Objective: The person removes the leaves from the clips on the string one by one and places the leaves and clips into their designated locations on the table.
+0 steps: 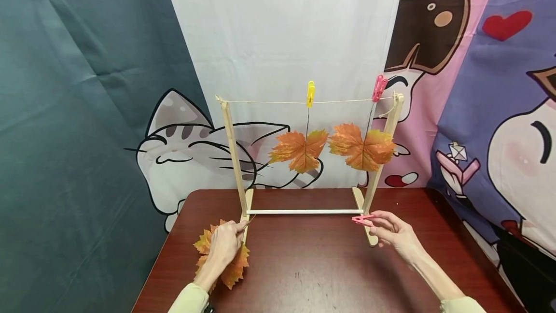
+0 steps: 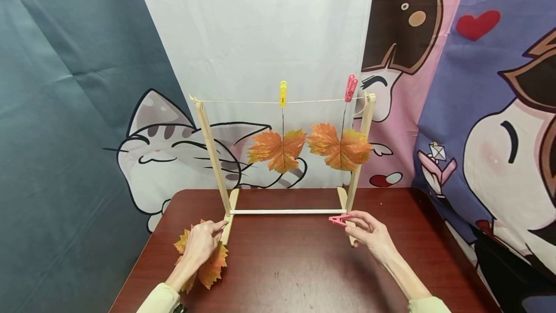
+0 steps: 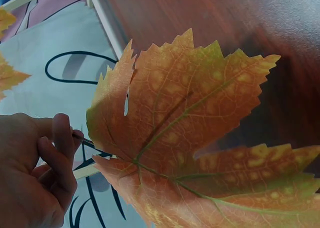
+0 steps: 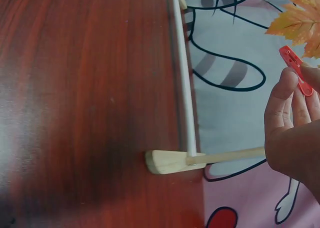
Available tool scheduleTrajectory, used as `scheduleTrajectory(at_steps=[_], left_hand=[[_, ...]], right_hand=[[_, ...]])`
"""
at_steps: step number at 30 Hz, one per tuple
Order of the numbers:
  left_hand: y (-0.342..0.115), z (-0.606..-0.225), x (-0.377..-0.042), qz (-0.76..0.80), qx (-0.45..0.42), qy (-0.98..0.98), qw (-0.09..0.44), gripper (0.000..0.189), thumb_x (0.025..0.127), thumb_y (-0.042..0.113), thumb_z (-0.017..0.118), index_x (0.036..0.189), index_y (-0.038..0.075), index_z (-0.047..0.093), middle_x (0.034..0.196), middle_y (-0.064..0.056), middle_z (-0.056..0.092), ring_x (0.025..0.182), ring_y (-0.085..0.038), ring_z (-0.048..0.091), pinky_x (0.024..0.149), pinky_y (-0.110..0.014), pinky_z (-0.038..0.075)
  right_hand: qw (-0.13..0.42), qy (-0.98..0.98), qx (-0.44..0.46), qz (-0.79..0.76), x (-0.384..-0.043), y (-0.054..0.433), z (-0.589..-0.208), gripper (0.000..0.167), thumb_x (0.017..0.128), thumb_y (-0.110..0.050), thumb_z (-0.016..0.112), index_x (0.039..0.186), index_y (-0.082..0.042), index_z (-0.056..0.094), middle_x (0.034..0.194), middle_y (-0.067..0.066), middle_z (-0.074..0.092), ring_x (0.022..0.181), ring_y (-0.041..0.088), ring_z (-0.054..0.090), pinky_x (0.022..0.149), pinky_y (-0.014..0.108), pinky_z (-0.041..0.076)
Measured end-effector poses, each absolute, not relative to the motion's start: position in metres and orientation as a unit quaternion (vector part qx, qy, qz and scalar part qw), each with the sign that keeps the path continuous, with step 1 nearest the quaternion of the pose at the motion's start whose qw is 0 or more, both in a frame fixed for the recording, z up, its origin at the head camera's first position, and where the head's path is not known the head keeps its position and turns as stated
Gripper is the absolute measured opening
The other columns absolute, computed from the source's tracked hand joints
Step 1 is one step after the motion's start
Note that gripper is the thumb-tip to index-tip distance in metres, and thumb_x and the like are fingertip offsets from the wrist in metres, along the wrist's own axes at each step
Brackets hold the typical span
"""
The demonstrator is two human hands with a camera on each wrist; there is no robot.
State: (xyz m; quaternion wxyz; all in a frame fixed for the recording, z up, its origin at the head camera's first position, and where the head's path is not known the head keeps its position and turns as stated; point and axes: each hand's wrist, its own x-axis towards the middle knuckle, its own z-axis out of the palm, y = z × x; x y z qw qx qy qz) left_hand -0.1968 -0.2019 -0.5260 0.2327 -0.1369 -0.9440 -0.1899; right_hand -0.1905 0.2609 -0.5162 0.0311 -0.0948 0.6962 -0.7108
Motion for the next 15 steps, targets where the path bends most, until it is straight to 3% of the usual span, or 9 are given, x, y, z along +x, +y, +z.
scheduleTrajectory(at_steps=[4, 11, 15], left_hand=[[-0.201, -0.531, -0.195, -0.19, -0.135, -0.944, 0.234, 0.032, 0.074, -0.003, 0.079, 0.099, 0.016, 0.081, 0.066, 0.004, 0.057, 0.055, -0.023, 0.06, 0.045, -0.036, 0.042], [-0.199, -0.544, -0.192, -0.187, -0.146, -0.943, 0.232, 0.033, 0.072, -0.006, 0.078, 0.098, 0.014, 0.081, 0.068, 0.0, 0.06, 0.057, -0.027, 0.062, 0.046, -0.038, 0.046], [-0.197, -0.553, -0.19, -0.185, -0.145, -0.947, 0.218, 0.035, 0.07, -0.006, 0.078, 0.1, 0.013, 0.081, 0.075, -0.004, 0.065, 0.065, -0.032, 0.066, 0.049, -0.042, 0.049]], right_hand=[[0.028, 0.701, -0.09, -0.707, -0.187, 0.263, -0.526, 0.038, 0.093, 0.004, 0.065, 0.128, 0.007, 0.052, 0.115, 0.007, 0.07, 0.083, 0.014, 0.068, 0.057, 0.029, 0.054], [0.034, 0.692, -0.046, -0.719, -0.178, 0.261, -0.545, 0.033, 0.092, 0.003, 0.067, 0.122, -0.01, 0.062, 0.113, 0.006, 0.071, 0.084, 0.014, 0.07, 0.056, 0.03, 0.054], [0.037, 0.691, -0.015, -0.721, -0.174, 0.26, -0.558, 0.036, 0.091, 0.003, 0.068, 0.126, 0.001, 0.058, 0.112, 0.004, 0.072, 0.084, 0.014, 0.07, 0.055, 0.029, 0.053]])
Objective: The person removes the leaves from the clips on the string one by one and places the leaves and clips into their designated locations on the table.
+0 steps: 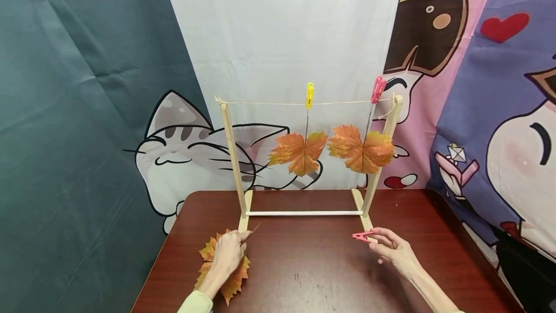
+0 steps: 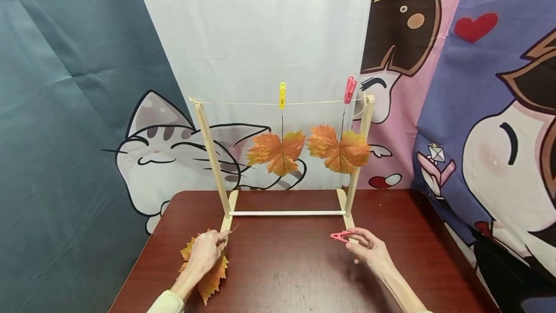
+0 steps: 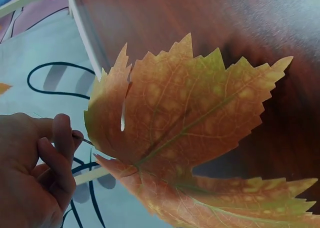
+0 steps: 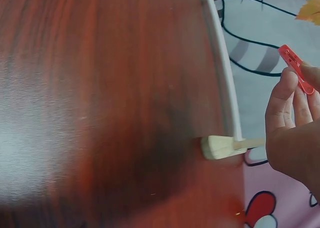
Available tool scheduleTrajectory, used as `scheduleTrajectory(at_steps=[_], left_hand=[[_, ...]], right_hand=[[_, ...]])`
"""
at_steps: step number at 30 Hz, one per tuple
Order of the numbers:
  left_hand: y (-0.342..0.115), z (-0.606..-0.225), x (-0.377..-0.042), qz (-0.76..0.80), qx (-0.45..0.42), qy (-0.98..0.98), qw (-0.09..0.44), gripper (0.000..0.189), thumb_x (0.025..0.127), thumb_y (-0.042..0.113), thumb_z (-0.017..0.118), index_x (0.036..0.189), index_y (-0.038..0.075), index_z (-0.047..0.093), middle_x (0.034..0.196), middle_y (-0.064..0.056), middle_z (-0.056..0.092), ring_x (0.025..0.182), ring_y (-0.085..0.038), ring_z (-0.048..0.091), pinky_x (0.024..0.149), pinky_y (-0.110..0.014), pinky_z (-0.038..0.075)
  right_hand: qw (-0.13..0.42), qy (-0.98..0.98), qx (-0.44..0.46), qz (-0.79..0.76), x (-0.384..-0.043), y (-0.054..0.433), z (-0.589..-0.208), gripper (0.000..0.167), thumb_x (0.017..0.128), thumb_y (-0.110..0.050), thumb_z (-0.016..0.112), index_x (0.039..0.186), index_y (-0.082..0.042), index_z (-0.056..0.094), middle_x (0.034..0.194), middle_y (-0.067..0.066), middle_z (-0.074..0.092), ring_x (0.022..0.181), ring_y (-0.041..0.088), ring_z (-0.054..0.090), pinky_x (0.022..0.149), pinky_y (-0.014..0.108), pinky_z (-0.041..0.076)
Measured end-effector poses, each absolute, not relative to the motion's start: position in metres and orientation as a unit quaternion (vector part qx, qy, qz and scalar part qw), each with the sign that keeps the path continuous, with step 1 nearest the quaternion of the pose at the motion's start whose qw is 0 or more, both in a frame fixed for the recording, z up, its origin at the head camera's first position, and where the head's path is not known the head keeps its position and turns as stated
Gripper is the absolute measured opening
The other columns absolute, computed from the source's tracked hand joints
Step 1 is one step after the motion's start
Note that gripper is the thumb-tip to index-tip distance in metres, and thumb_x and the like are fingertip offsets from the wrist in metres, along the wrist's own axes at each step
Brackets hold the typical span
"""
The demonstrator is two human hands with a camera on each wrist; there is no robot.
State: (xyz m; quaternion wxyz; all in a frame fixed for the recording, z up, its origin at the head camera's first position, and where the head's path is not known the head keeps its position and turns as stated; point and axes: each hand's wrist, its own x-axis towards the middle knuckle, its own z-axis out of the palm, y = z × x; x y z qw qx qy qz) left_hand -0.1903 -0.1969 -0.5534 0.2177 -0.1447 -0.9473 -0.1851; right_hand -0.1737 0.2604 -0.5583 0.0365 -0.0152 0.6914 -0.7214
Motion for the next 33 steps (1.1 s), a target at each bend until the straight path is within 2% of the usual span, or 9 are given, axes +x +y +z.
scheduleTrajectory(at_steps=[3, 16, 24, 30, 33], left_hand=[[-0.195, -0.559, -0.189, -0.187, -0.142, -0.949, 0.21, 0.035, 0.071, -0.005, 0.078, 0.1, 0.014, 0.08, 0.076, -0.005, 0.065, 0.064, -0.033, 0.066, 0.049, -0.041, 0.048], [-0.19, -0.581, -0.184, -0.183, -0.135, -0.953, 0.198, 0.036, 0.07, -0.004, 0.079, 0.1, 0.016, 0.081, 0.068, 0.0, 0.057, 0.058, -0.03, 0.062, 0.046, -0.039, 0.045], [-0.189, -0.588, -0.182, -0.181, -0.138, -0.957, 0.182, 0.034, 0.07, -0.003, 0.08, 0.096, 0.019, 0.079, 0.07, -0.001, 0.058, 0.061, -0.031, 0.063, 0.047, -0.041, 0.046], [-0.187, -0.595, -0.18, -0.179, -0.13, -0.961, 0.165, 0.032, 0.071, -0.002, 0.079, 0.094, 0.02, 0.079, 0.072, -0.001, 0.06, 0.062, -0.033, 0.064, 0.047, -0.042, 0.047], [-0.186, -0.598, -0.179, -0.18, -0.126, -0.963, 0.158, 0.031, 0.071, -0.002, 0.078, 0.092, 0.021, 0.078, 0.072, -0.001, 0.061, 0.063, -0.032, 0.065, 0.049, -0.043, 0.048]], right_hand=[[0.034, 0.693, -0.003, -0.72, -0.172, 0.261, -0.568, 0.04, 0.091, 0.004, 0.067, 0.128, 0.008, 0.052, 0.111, 0.005, 0.072, 0.083, 0.016, 0.07, 0.053, 0.029, 0.052], [0.051, 0.672, -0.021, -0.738, -0.163, 0.268, -0.602, 0.042, 0.091, 0.007, 0.065, 0.127, 0.016, 0.046, 0.109, 0.008, 0.072, 0.078, 0.013, 0.068, 0.053, 0.025, 0.051], [0.065, 0.68, -0.026, -0.73, -0.16, 0.274, -0.615, 0.037, 0.091, 0.007, 0.064, 0.125, 0.013, 0.049, 0.109, 0.009, 0.072, 0.081, 0.017, 0.069, 0.055, 0.027, 0.052], [0.074, 0.679, -0.023, -0.73, -0.158, 0.276, -0.622, 0.035, 0.091, 0.007, 0.064, 0.124, 0.011, 0.052, 0.109, 0.01, 0.072, 0.077, 0.016, 0.067, 0.054, 0.026, 0.052], [0.087, 0.675, -0.027, -0.732, -0.156, 0.278, -0.625, 0.032, 0.091, 0.007, 0.064, 0.123, 0.006, 0.056, 0.11, 0.009, 0.071, 0.079, 0.017, 0.068, 0.055, 0.026, 0.052]])
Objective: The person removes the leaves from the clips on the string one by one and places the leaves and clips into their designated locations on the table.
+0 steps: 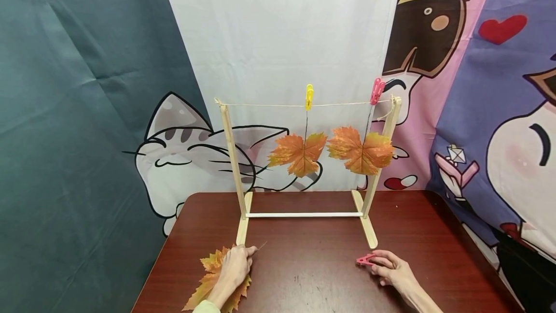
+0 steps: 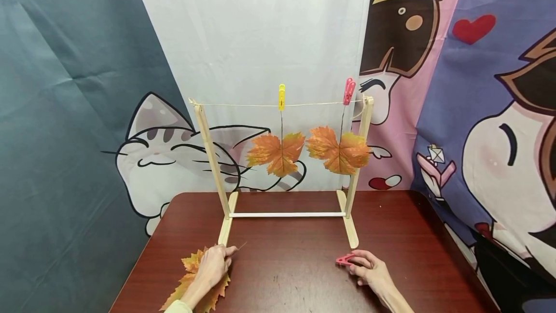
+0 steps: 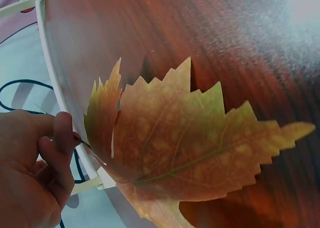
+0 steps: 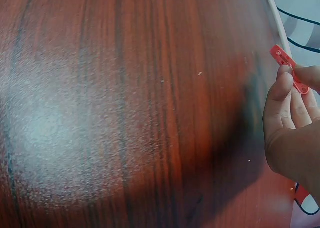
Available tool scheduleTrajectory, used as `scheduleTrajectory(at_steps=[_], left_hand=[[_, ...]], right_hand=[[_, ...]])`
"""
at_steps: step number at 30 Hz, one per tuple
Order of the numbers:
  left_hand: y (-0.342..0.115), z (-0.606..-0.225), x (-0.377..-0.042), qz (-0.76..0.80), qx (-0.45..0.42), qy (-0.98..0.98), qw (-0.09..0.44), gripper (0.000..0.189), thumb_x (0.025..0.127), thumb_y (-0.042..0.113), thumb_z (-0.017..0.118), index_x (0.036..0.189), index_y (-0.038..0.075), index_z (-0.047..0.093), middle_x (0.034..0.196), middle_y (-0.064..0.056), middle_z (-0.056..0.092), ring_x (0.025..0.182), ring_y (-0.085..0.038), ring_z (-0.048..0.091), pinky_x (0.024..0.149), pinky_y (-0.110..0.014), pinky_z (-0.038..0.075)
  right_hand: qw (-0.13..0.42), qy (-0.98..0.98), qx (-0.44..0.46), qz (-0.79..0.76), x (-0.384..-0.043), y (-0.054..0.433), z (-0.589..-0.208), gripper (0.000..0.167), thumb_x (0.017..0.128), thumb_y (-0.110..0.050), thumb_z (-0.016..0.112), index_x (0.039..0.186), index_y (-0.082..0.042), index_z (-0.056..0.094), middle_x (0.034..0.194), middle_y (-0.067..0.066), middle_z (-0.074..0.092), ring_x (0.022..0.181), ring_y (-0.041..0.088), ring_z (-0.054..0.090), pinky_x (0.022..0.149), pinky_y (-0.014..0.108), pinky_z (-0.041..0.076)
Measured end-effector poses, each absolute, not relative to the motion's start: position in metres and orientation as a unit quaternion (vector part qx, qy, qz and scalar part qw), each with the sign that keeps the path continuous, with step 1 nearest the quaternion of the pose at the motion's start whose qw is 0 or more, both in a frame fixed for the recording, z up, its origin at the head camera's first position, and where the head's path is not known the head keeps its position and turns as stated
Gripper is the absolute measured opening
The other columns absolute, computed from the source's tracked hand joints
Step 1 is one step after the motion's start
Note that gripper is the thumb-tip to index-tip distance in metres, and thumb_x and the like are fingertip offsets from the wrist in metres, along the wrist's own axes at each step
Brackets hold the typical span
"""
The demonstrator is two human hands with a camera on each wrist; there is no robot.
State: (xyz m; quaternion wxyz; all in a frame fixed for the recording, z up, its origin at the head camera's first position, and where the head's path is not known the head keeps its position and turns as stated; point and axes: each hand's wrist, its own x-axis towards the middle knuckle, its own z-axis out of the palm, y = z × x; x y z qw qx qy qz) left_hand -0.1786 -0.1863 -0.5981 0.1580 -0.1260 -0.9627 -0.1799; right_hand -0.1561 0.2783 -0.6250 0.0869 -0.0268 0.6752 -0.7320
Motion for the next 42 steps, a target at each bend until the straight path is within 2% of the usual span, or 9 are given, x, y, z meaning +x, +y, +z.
scheduleTrajectory(at_steps=[5, 15, 26, 34, 42], left_hand=[[-0.186, -0.603, -0.176, -0.184, -0.13, -0.963, 0.151, 0.029, 0.071, -0.002, 0.076, 0.088, 0.021, 0.077, 0.071, 0.0, 0.06, 0.062, -0.03, 0.064, 0.049, -0.042, 0.047], [-0.186, -0.61, -0.175, -0.19, -0.123, -0.964, 0.136, 0.031, 0.071, -0.003, 0.074, 0.092, 0.02, 0.08, 0.078, -0.001, 0.069, 0.064, -0.027, 0.066, 0.048, -0.04, 0.048], [-0.187, -0.618, -0.173, -0.175, -0.128, -0.966, 0.138, 0.026, 0.072, -0.001, 0.074, 0.084, 0.021, 0.077, 0.069, 0.005, 0.057, 0.061, -0.025, 0.062, 0.047, -0.038, 0.045], [-0.187, -0.62, -0.171, -0.176, -0.14, -0.965, 0.133, 0.026, 0.071, -0.002, 0.075, 0.083, 0.021, 0.077, 0.071, 0.004, 0.06, 0.064, -0.022, 0.063, 0.05, -0.037, 0.047], [-0.187, -0.624, -0.171, -0.174, -0.147, -0.965, 0.131, 0.026, 0.072, -0.002, 0.075, 0.083, 0.021, 0.078, 0.07, 0.004, 0.06, 0.064, -0.021, 0.063, 0.049, -0.036, 0.046]], right_hand=[[0.107, 0.673, -0.022, -0.731, -0.155, 0.281, -0.629, 0.032, 0.091, 0.005, 0.065, 0.121, -0.003, 0.06, 0.112, 0.007, 0.071, 0.083, 0.019, 0.07, 0.057, 0.026, 0.052], [0.111, 0.692, -0.005, -0.713, -0.155, 0.282, -0.633, 0.047, 0.09, 0.003, 0.067, 0.128, 0.016, 0.042, 0.111, 0.008, 0.071, 0.082, 0.019, 0.07, 0.057, 0.028, 0.052], [0.082, 0.747, 0.016, -0.659, -0.156, 0.275, -0.635, 0.048, 0.085, 0.007, 0.07, 0.126, 0.019, 0.046, 0.116, 0.026, 0.064, 0.077, 0.018, 0.069, 0.052, 0.033, 0.053], [0.076, 0.756, 0.023, -0.649, -0.156, 0.274, -0.635, 0.049, 0.084, 0.008, 0.071, 0.126, 0.019, 0.047, 0.117, 0.027, 0.064, 0.075, 0.017, 0.069, 0.051, 0.033, 0.053], [0.069, 0.766, 0.021, -0.639, -0.156, 0.273, -0.634, 0.049, 0.083, 0.006, 0.074, 0.125, 0.019, 0.05, 0.094, 0.018, 0.069, 0.066, 0.014, 0.065, 0.05, 0.032, 0.054]])
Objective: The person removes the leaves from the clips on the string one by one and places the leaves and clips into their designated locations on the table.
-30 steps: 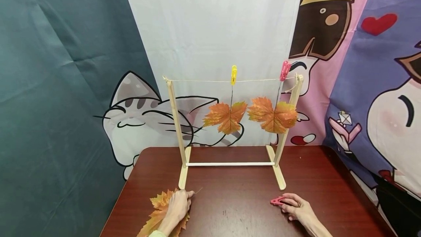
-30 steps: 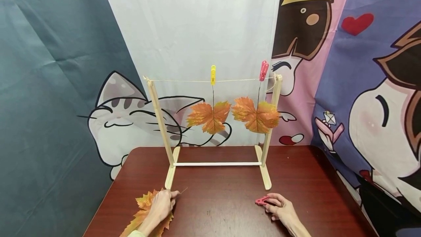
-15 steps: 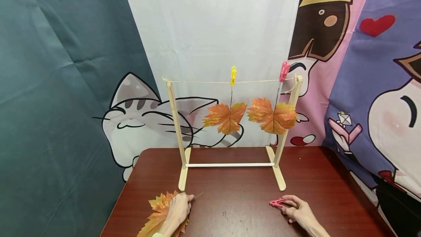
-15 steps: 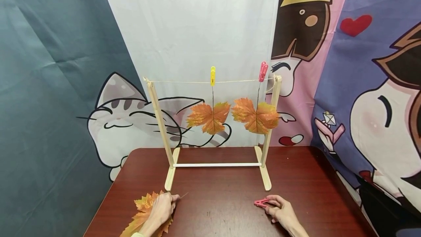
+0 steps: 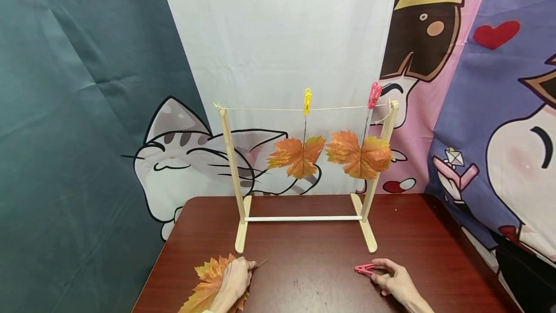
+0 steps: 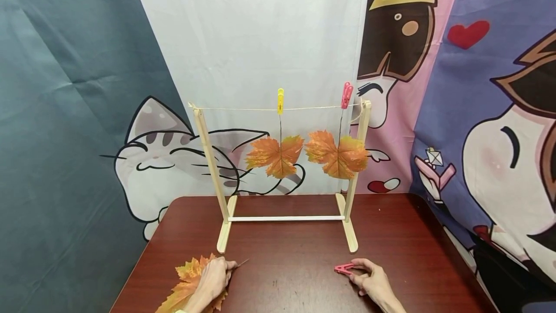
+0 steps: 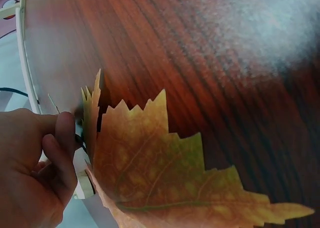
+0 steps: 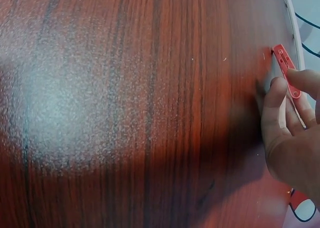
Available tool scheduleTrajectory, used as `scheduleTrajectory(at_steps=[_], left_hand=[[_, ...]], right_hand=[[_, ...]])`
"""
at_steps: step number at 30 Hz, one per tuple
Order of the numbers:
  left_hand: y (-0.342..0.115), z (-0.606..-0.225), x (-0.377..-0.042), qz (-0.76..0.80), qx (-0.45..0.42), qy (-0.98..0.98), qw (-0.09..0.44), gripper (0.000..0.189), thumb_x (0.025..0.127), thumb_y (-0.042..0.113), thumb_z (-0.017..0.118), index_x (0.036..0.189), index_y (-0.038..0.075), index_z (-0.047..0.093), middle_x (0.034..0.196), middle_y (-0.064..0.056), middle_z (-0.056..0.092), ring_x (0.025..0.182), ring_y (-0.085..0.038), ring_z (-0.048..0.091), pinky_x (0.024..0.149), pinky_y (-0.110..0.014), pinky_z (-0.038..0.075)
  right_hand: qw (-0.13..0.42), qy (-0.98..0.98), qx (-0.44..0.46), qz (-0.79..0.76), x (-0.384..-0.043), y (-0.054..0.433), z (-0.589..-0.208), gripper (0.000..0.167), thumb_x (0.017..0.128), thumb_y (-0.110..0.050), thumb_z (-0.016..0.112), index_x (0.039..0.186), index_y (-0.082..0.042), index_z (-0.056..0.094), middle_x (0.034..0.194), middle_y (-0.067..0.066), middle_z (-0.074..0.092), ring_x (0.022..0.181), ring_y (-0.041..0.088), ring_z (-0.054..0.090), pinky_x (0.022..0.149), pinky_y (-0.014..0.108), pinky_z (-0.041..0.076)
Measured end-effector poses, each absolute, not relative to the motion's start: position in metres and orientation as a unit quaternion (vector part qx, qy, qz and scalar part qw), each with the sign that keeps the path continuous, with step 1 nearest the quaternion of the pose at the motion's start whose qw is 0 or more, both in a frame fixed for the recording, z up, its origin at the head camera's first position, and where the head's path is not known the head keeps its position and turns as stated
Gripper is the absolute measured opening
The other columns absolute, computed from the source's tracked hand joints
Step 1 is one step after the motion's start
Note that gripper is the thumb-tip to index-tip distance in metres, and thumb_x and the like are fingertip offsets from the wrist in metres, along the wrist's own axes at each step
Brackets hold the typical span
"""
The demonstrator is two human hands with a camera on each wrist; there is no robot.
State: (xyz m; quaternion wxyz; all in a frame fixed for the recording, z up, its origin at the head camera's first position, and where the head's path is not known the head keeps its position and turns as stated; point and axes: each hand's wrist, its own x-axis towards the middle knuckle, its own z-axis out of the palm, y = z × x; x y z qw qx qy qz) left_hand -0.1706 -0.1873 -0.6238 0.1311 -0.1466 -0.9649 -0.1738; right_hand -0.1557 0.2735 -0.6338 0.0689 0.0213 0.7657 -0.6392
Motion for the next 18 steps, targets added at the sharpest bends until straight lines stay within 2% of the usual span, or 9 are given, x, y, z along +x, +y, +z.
scheduleTrajectory(at_steps=[18], left_hand=[[-0.1884, -0.6264, -0.1698, -0.179, -0.136, -0.966, 0.128, 0.024, 0.074, -0.002, 0.076, 0.086, 0.018, 0.081, 0.069, 0.005, 0.05, 0.058, -0.02, 0.057, 0.048, -0.035, 0.045]], right_hand=[[0.045, 0.783, 0.03, -0.62, -0.1537, 0.2713, -0.6334, 0.046, 0.08, 0.009, 0.076, 0.12, 0.017, 0.057, 0.101, 0.02, 0.065, 0.064, 0.015, 0.062, 0.05, 0.035, 0.055]])
